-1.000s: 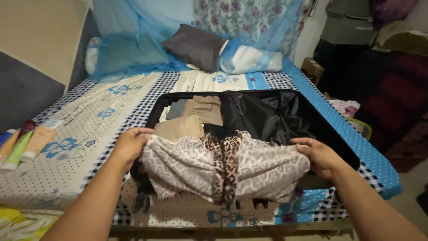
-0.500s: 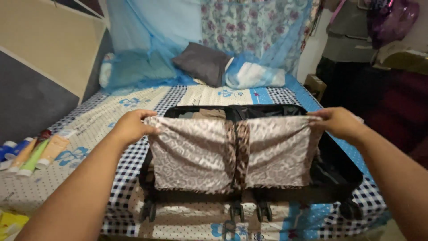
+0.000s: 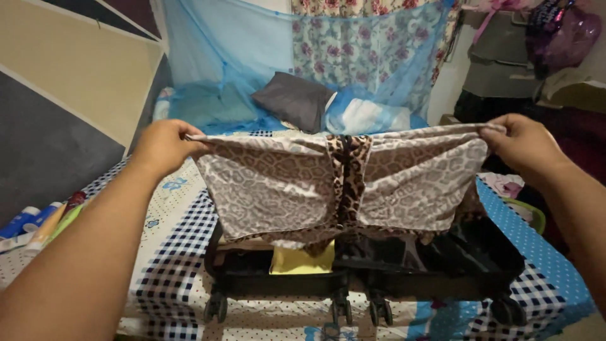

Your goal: Pack several items of clothing into a black suitcase on a bed.

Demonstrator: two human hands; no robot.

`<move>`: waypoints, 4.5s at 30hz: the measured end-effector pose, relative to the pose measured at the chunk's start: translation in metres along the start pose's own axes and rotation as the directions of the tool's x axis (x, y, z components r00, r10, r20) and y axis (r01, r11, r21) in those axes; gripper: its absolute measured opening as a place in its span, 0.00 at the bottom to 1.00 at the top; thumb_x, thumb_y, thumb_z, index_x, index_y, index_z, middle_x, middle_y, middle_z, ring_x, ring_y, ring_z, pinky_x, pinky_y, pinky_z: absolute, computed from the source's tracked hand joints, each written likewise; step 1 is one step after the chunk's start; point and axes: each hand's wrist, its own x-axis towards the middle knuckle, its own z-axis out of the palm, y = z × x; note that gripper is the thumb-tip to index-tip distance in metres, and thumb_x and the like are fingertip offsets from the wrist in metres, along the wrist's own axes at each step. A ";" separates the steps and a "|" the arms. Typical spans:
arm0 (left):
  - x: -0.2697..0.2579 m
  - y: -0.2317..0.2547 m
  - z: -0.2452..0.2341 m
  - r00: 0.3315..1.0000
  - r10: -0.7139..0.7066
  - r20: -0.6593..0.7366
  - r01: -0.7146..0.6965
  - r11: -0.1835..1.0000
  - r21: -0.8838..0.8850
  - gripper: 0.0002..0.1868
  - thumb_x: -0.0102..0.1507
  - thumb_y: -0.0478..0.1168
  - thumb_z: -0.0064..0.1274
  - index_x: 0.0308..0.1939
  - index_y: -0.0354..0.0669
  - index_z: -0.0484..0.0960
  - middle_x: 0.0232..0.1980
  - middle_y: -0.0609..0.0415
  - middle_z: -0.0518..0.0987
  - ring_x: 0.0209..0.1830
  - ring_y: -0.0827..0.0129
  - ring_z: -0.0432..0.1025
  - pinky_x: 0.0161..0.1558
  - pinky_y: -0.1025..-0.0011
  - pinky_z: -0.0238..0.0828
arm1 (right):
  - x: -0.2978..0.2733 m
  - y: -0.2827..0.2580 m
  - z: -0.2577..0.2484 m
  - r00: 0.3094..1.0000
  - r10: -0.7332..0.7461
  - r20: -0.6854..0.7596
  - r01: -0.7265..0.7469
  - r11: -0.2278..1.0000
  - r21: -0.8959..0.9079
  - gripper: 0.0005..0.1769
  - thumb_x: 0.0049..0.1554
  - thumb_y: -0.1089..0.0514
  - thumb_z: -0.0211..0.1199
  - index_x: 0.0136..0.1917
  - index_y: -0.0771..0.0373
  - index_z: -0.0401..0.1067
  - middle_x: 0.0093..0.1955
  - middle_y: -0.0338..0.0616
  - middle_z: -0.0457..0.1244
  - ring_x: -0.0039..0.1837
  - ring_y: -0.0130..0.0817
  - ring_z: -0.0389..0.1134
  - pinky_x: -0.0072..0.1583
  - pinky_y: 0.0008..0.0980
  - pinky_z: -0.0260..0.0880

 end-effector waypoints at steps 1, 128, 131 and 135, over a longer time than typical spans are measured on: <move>-0.003 0.006 -0.004 1.000 0.000 0.004 0.000 1.000 0.000 0.19 0.55 0.46 0.70 0.47 0.43 0.88 0.38 0.48 0.86 0.35 0.63 0.80 0.41 0.64 0.75 | 0.000 -0.001 0.000 1.000 0.003 0.001 -0.003 1.000 -0.001 0.15 0.66 0.53 0.62 0.59 0.66 0.75 0.47 0.48 0.69 0.47 0.35 0.68 0.50 0.36 0.68; -0.054 0.111 0.118 0.836 0.354 0.418 -0.235 0.921 -0.310 0.24 0.58 0.44 0.63 0.56 0.47 0.76 0.54 0.48 0.82 0.53 0.61 0.78 0.54 0.63 0.75 | -0.055 -0.121 0.052 0.866 -0.309 0.393 0.033 0.820 0.572 0.09 0.61 0.65 0.59 0.55 0.65 0.74 0.47 0.40 0.70 0.48 0.27 0.70 0.52 0.30 0.72; -0.067 0.128 0.082 0.877 0.414 0.243 -0.282 0.854 -0.437 0.25 0.62 0.46 0.57 0.62 0.50 0.72 0.51 0.47 0.83 0.51 0.59 0.79 0.54 0.64 0.73 | -0.047 -0.110 0.057 0.900 -0.259 0.351 -0.007 0.797 0.604 0.07 0.63 0.64 0.59 0.55 0.65 0.72 0.48 0.40 0.68 0.48 0.27 0.69 0.51 0.30 0.70; -0.074 0.135 0.066 0.794 0.594 0.128 -0.517 0.772 -0.370 0.25 0.61 0.48 0.67 0.58 0.49 0.75 0.57 0.45 0.80 0.57 0.57 0.76 0.58 0.64 0.72 | -0.046 -0.115 0.060 0.935 -0.171 0.312 -0.112 0.689 0.716 0.07 0.64 0.61 0.59 0.55 0.62 0.69 0.47 0.36 0.67 0.47 0.27 0.69 0.51 0.32 0.71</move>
